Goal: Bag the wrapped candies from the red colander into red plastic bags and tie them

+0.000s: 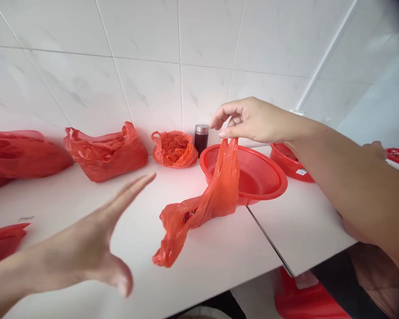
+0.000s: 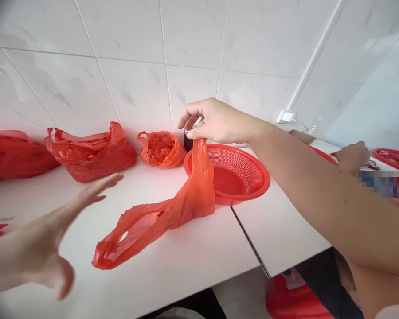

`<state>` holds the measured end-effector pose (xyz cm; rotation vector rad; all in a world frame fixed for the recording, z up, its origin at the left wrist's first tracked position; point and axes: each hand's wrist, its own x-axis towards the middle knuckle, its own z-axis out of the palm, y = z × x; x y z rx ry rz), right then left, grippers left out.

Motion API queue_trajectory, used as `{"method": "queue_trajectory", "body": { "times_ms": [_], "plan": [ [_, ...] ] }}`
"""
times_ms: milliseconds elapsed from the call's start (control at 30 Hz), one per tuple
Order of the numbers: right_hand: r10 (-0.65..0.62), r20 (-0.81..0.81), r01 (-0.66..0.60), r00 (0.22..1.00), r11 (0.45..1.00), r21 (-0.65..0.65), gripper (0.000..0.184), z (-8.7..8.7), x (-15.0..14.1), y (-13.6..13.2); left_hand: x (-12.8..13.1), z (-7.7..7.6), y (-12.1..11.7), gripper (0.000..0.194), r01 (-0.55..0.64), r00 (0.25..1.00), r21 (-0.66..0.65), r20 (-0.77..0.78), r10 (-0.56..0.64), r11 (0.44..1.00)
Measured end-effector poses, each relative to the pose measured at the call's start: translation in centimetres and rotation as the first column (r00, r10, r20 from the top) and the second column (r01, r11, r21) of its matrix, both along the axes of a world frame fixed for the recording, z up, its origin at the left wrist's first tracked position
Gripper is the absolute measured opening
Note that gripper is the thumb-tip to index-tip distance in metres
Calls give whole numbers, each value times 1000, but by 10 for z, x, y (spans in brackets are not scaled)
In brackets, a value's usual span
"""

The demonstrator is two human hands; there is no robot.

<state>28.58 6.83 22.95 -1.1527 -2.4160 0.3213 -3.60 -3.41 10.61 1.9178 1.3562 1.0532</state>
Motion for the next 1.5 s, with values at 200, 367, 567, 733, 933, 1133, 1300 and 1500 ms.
{"method": "queue_trajectory", "body": {
  "times_ms": [200,367,567,733,933,1133,1300,1500],
  "plan": [
    [21,-21,-21,1000,1000,0,21,4,-8,-3,50,-12,1,62,289,946,-101,-122,-300,952],
    [25,-19,-24,1000,999,47,23,13,-4,-7,74,9,27,33,411,814,-347,556,-168,843],
    [359,-16,-358,933,928,-107,27,13,-37,-12,78,29,43,13,419,776,-526,630,8,740],
    [590,-191,-618,784,769,-163,22,-6,-98,-8,76,42,38,48,460,886,-533,332,-324,711],
    [406,-145,-428,902,884,-189,32,-35,-100,4,63,40,45,43,278,945,-516,298,-134,810],
    [251,-116,-268,961,950,-159,12,-51,-68,-24,42,33,55,32,329,893,-561,446,-57,760],
    [316,-377,-416,871,882,-221,18,-73,-74,-42,33,30,62,18,433,887,-396,349,-303,810],
    [111,-598,-353,794,885,-304,32,-127,-99,-3,34,21,64,9,205,965,-225,-114,-235,952]
  ]
}}
